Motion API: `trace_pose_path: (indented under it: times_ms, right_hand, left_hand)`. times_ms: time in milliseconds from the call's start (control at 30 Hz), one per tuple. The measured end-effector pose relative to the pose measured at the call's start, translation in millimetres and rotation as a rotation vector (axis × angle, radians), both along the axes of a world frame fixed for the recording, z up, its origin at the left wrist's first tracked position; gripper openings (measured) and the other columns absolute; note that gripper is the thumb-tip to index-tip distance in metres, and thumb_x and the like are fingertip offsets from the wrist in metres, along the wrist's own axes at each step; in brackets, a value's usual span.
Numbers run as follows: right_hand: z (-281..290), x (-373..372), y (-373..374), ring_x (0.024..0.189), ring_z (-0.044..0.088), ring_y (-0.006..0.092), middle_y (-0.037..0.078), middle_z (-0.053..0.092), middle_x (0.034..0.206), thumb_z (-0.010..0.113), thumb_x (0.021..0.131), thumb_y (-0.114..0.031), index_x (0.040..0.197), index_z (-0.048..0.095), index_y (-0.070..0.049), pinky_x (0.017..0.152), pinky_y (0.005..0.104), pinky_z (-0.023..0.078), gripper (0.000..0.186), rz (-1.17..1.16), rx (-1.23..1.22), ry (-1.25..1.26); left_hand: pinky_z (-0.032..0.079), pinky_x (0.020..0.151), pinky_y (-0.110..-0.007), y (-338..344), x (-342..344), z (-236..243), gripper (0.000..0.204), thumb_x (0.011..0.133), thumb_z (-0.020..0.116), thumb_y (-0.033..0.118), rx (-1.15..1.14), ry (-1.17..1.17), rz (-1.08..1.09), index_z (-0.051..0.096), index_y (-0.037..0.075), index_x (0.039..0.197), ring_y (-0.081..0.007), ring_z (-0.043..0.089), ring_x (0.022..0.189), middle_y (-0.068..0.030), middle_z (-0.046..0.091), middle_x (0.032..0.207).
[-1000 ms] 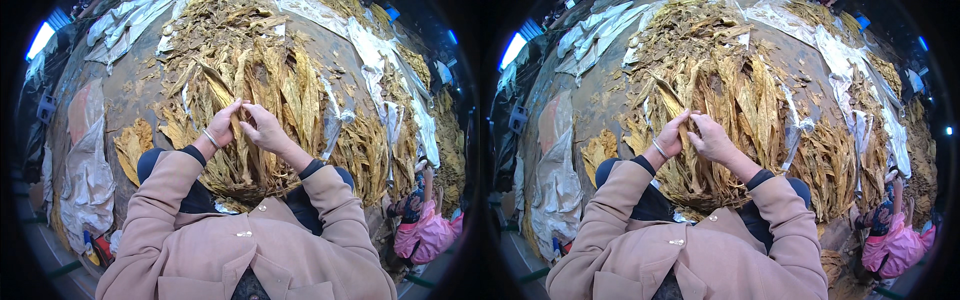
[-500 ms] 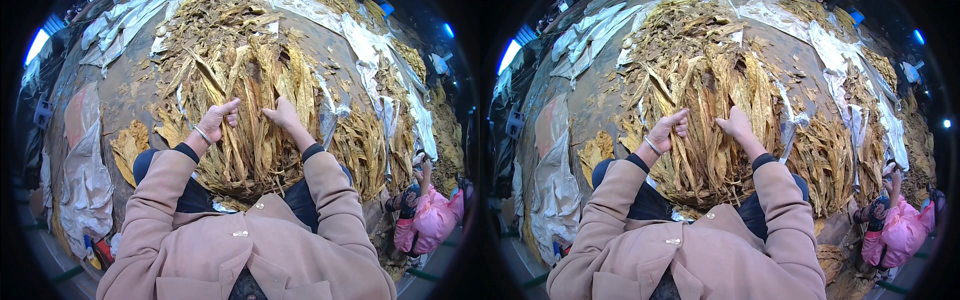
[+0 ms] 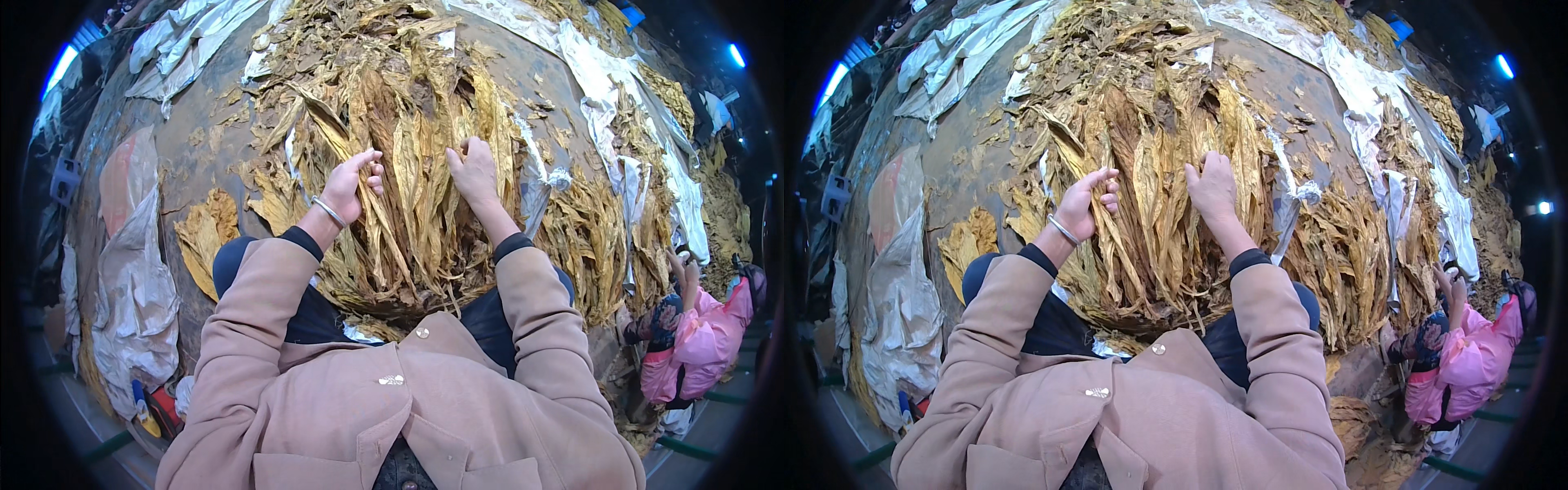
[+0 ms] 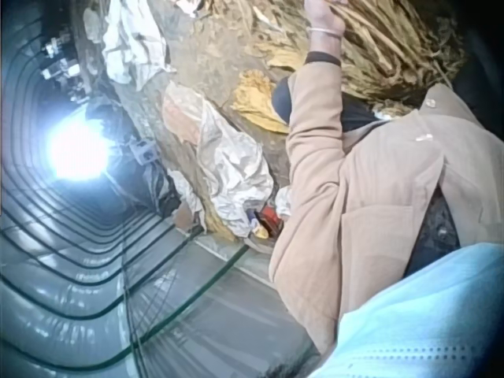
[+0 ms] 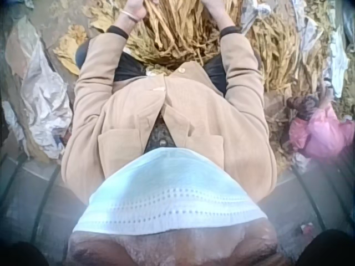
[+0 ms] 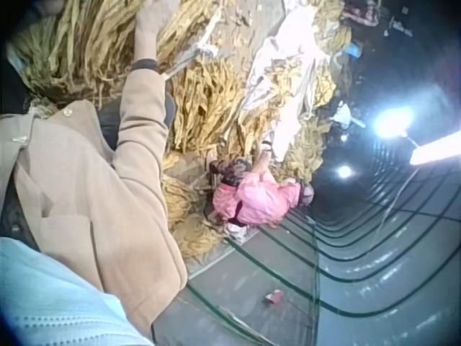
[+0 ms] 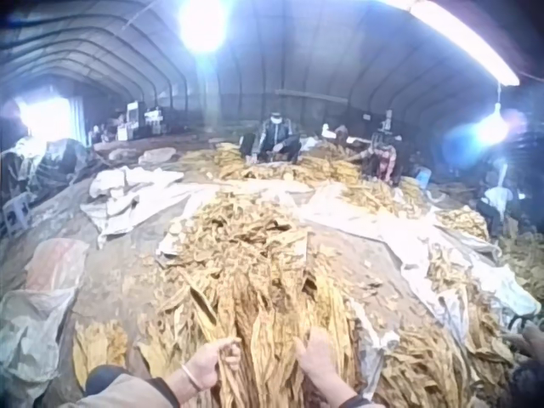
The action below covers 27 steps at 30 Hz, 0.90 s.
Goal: The person sits on the floor and repeatedly picks up dried yellow leaves from a large pile. They separate the leaves by hand, inspecting them and placing them into a smaller pile to the left.
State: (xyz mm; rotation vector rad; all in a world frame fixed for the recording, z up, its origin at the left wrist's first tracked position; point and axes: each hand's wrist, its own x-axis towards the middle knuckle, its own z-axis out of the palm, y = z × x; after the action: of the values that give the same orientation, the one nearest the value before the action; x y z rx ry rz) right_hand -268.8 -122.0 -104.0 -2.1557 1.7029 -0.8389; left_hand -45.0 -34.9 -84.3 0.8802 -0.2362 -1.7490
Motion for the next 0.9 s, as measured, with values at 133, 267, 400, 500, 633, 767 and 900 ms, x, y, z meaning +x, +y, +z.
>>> trace_pose_path:
  times_ms: [133,267,400,500,633,767,900]
  right_hand:
    - [29.0,12.1,9.3,0.077,0.059,0.0328,0.019,0.059,0.081,0.062,0.082,-0.038,0.091,0.054,0.0,0.072,0.0409,0.047,0.04,0.052,0.349,0.268]
    - [-3.4,5.6,0.8,0.096,0.059,0.0351,0.023,0.06,0.099,0.06,0.081,-0.047,0.1,0.053,0.0,0.082,0.0445,0.047,0.051,0.094,0.479,0.325]
    - [0.6,-1.8,3.7,0.085,0.059,0.0345,0.021,0.057,0.089,0.064,0.081,-0.03,0.096,0.051,-0.003,0.069,0.0442,0.048,0.033,0.035,-0.144,0.135]
    - [18.0,6.2,9.2,0.07,0.058,0.033,0.018,0.056,0.07,0.065,0.081,-0.024,0.079,0.054,-0.003,0.063,0.0426,0.046,0.024,0.151,-0.02,0.004]
    - [15.0,13.2,15.3,0.073,0.061,0.0323,0.019,0.06,0.073,0.062,0.083,-0.037,0.075,0.056,-0.002,0.067,0.0403,0.048,0.036,0.288,0.368,0.214]
    - [7.3,24.4,31.3,0.081,0.062,0.0376,0.023,0.062,0.083,0.064,0.08,-0.045,0.09,0.053,0.001,0.071,0.0432,0.049,0.048,0.259,0.465,0.231]
    - [-7.2,37.0,38.7,0.082,0.061,0.0399,0.026,0.061,0.086,0.069,0.077,-0.04,0.097,0.049,0.002,0.071,0.0452,0.049,0.051,0.221,0.384,0.033]
  left_hand:
    - [0.041,0.056,-0.026,-1.6,-2.3,-3.8,0.02,0.094,0.048,0.022,0.003,-0.028,-0.017,0.05,0.005,0.104,-0.0085,0.043,0.056,-0.0017,0.05,0.077]
    - [0.045,0.058,-0.028,-2.1,-3.7,-4.6,0.02,0.094,0.049,0.024,0.014,-0.062,-0.029,0.052,0.005,0.101,-0.011,0.05,0.059,-0.0043,0.056,0.079]
    - [0.05,0.064,-0.031,-3.8,-5.1,-9.6,0.021,0.094,0.05,0.025,0.078,-0.161,-0.006,0.052,0.005,0.1,-0.0153,0.058,0.069,-0.0087,0.061,0.087]
    - [0.052,0.068,-0.033,-4.6,-5.4,-19.4,0.022,0.094,0.049,0.026,0.076,-0.189,-0.018,0.052,0.005,0.101,-0.018,0.061,0.076,-0.0105,0.062,0.091]
    - [0.053,0.068,-0.033,-5.8,-10.8,-12.5,0.024,0.094,0.049,0.026,0.089,-0.235,-0.047,0.051,0.005,0.104,-0.018,0.061,0.077,-0.0106,0.062,0.092]
    - [0.053,0.068,-0.034,-5.6,-5.7,-21.2,0.025,0.094,0.048,0.027,0.082,-0.244,-0.077,0.051,0.004,0.106,-0.019,0.062,0.079,-0.0111,0.062,0.094]
    - [0.053,0.068,-0.035,-6.2,-7.0,-20.9,0.026,0.094,0.048,0.027,0.104,-0.257,-0.081,0.05,0.004,0.107,-0.0206,0.063,0.084,-0.0124,0.062,0.099]
